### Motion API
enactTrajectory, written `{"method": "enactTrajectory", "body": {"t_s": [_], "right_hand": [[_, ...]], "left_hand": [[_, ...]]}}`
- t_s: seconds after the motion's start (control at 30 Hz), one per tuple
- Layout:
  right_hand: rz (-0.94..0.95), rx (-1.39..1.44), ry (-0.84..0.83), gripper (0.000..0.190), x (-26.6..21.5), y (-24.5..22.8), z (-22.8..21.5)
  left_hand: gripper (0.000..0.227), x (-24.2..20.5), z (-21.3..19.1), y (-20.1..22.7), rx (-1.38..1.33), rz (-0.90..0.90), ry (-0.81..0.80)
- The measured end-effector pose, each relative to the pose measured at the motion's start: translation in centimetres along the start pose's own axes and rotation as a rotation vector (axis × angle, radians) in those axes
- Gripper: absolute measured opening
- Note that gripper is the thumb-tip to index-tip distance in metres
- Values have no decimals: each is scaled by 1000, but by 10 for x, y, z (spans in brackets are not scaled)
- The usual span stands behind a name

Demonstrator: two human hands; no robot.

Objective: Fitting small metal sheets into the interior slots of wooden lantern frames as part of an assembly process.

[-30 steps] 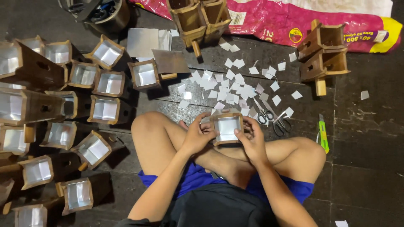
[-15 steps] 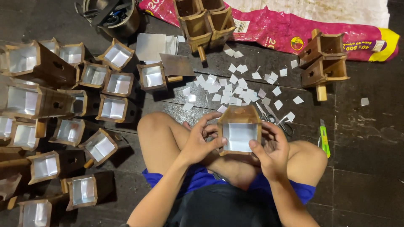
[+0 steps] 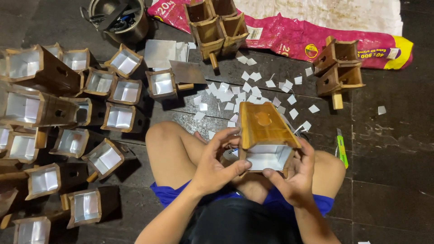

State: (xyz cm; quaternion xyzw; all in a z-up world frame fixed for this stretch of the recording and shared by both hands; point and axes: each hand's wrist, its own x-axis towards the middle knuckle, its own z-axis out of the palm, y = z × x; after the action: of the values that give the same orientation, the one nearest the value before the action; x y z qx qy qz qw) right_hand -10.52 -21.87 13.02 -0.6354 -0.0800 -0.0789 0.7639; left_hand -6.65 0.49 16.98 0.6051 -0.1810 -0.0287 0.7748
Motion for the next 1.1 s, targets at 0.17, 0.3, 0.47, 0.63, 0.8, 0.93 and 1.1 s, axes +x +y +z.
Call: {"method": "enactTrajectory", "body": {"t_s": [0.17, 0.3, 0.47, 0.63, 0.8, 0.93, 1.1], "right_hand": [[47, 34, 47, 102, -3, -20, 14], [28, 27, 59, 104, -4, -38, 22], [-2, -37, 84, 97, -4, -49, 21], [-51, -55, 93, 92, -3, -56, 22], [-28, -38, 108, 93, -2, -55, 21], [15, -62, 129, 96, 0, -57, 18], [-56, 76, -2, 93, 1, -61, 8]], "left_hand": [[75, -11, 7, -2, -225, 10, -1], [76, -12, 12, -2, -306, 64, 16], [69, -14, 16, -3, -326, 110, -21], [63, -13, 18, 4, -317, 96, -38], [60, -10, 20, 10, -254, 117, -6], [60, -10, 20, 15, -227, 108, 11], [64, -8, 22, 15, -344, 73, 16]]}}
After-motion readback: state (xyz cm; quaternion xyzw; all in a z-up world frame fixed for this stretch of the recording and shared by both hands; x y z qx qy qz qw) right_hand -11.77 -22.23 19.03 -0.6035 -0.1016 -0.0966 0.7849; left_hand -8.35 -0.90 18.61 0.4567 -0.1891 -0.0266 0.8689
